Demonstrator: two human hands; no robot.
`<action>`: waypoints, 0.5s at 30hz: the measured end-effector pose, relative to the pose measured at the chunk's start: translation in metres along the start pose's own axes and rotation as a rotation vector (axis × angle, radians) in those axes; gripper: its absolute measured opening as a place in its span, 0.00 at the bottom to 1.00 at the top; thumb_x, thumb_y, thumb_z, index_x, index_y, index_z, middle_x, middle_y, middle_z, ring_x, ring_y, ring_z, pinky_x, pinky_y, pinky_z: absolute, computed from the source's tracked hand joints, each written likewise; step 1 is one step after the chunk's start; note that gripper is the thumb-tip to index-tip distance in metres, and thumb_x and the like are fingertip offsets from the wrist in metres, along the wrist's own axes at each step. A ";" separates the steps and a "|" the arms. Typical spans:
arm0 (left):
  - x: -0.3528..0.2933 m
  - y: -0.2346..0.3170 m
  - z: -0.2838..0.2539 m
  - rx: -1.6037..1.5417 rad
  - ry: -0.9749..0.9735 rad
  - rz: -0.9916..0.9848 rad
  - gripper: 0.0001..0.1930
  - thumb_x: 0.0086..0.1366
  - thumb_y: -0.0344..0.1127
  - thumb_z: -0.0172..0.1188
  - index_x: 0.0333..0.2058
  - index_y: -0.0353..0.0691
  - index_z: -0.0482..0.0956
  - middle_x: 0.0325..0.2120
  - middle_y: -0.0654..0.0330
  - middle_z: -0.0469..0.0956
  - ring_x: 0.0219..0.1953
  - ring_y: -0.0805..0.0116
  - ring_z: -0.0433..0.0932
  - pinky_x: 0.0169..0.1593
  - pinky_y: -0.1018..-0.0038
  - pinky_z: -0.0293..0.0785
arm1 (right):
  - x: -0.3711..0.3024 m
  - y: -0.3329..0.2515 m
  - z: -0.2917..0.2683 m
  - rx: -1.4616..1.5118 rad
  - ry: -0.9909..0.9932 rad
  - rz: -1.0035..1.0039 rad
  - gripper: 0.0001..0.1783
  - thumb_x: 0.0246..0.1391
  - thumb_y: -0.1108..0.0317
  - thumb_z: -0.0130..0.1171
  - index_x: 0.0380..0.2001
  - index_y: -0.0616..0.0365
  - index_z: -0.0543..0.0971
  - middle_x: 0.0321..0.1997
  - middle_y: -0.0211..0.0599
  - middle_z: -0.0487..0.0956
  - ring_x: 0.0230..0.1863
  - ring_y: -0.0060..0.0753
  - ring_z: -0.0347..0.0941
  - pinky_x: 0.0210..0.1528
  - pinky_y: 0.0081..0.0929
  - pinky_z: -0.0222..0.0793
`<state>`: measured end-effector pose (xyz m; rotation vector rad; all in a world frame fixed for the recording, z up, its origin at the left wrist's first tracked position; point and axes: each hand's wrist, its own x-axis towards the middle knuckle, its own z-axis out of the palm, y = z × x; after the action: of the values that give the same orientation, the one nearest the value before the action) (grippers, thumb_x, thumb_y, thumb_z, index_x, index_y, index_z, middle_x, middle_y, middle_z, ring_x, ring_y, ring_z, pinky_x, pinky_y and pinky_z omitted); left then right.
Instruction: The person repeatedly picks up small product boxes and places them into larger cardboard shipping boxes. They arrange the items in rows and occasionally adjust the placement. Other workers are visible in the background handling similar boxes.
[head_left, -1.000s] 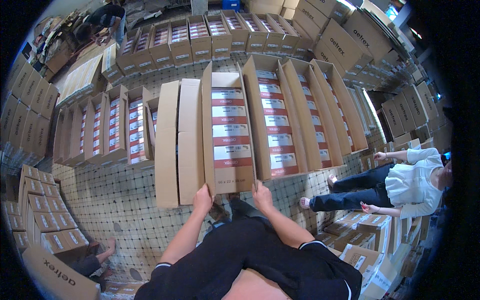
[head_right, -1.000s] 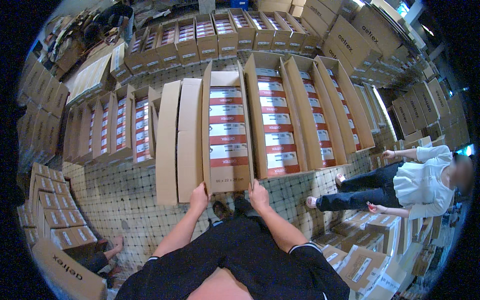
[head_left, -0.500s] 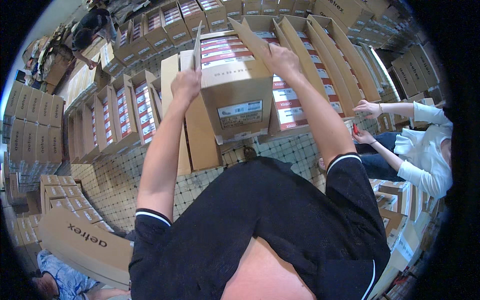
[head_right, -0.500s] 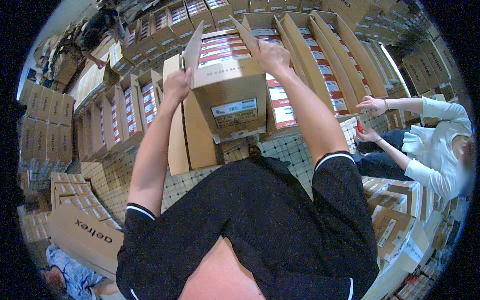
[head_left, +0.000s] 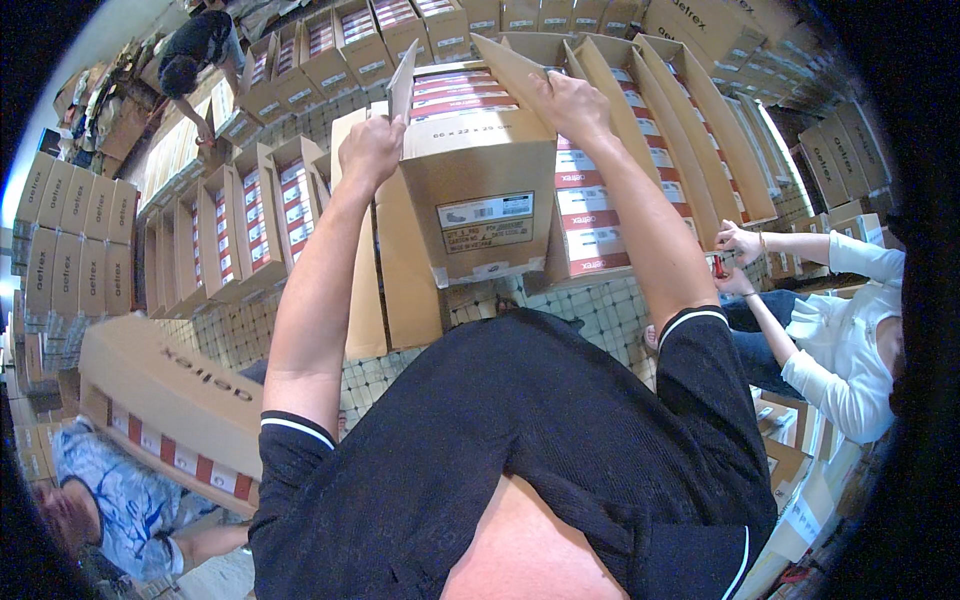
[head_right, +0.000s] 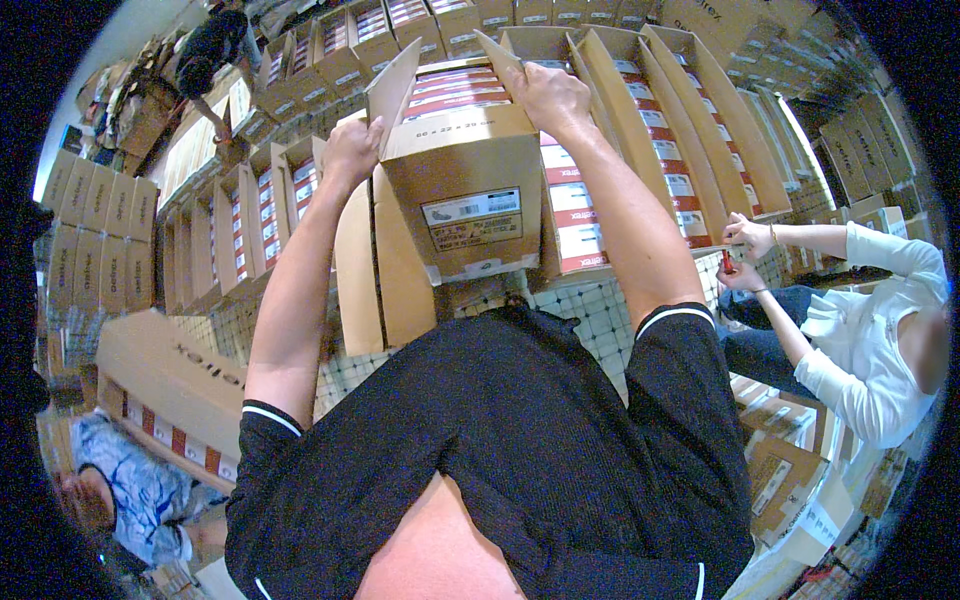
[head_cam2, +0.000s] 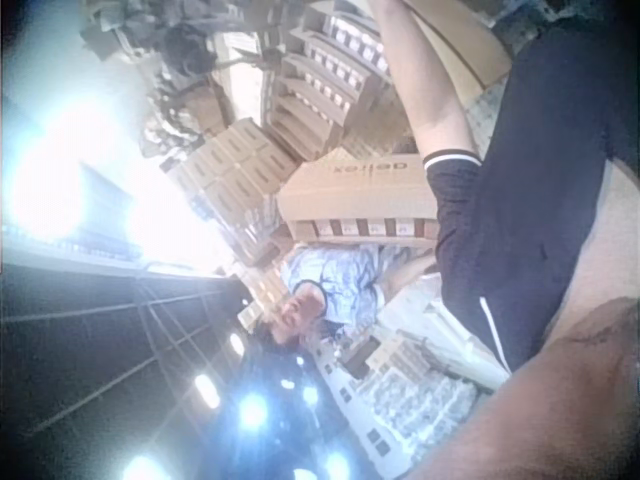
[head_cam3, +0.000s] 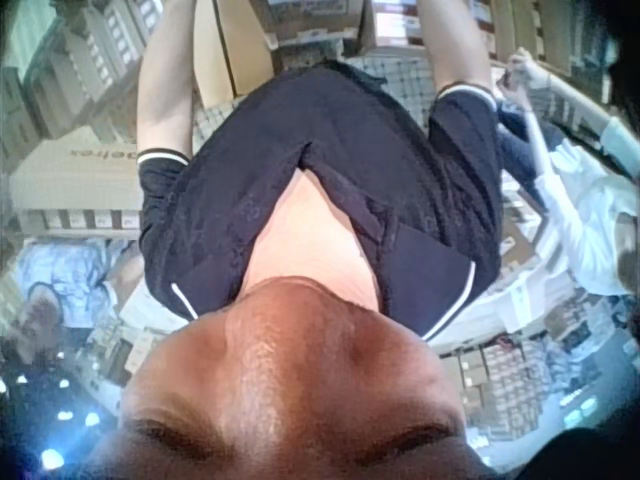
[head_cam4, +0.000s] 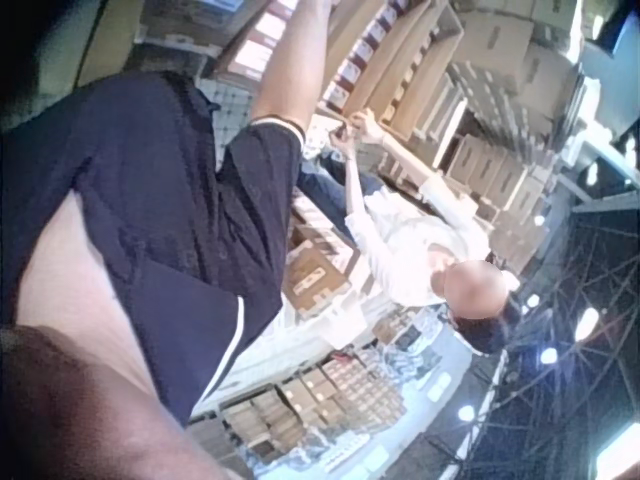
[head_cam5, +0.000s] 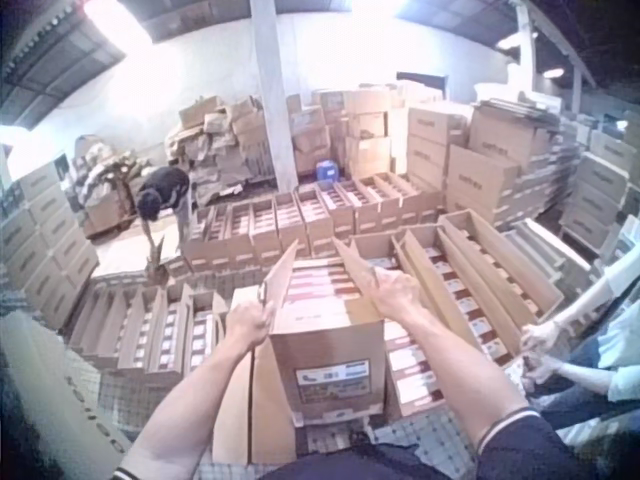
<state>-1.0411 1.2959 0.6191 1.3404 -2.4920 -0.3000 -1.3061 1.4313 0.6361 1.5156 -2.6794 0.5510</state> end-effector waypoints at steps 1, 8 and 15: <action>-0.001 0.001 -0.002 -0.010 -0.007 -0.006 0.25 0.68 0.52 0.45 0.33 0.35 0.82 0.30 0.41 0.81 0.38 0.41 0.80 0.43 0.53 0.74 | -0.001 0.000 0.000 -0.004 0.000 -0.004 0.33 0.62 0.38 0.37 0.50 0.53 0.77 0.45 0.49 0.81 0.49 0.51 0.77 0.51 0.46 0.71; -0.009 0.002 0.000 -0.071 -0.044 -0.033 0.26 0.67 0.55 0.46 0.35 0.37 0.81 0.30 0.41 0.80 0.36 0.41 0.80 0.41 0.51 0.74 | -0.003 0.002 0.008 -0.016 0.068 -0.090 0.29 0.64 0.41 0.37 0.38 0.54 0.79 0.34 0.51 0.82 0.40 0.53 0.80 0.43 0.50 0.74; -0.147 -0.016 0.075 -0.096 -0.175 -0.124 0.17 0.65 0.49 0.54 0.32 0.39 0.74 0.25 0.42 0.79 0.33 0.42 0.80 0.36 0.50 0.76 | -0.140 0.018 0.068 -0.059 -0.170 -0.016 0.23 0.64 0.48 0.45 0.28 0.57 0.75 0.25 0.52 0.80 0.30 0.58 0.78 0.32 0.53 0.73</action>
<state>-0.9784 1.4134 0.5212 1.4902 -2.5002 -0.5806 -1.2365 1.5346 0.5415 1.6365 -2.7758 0.3529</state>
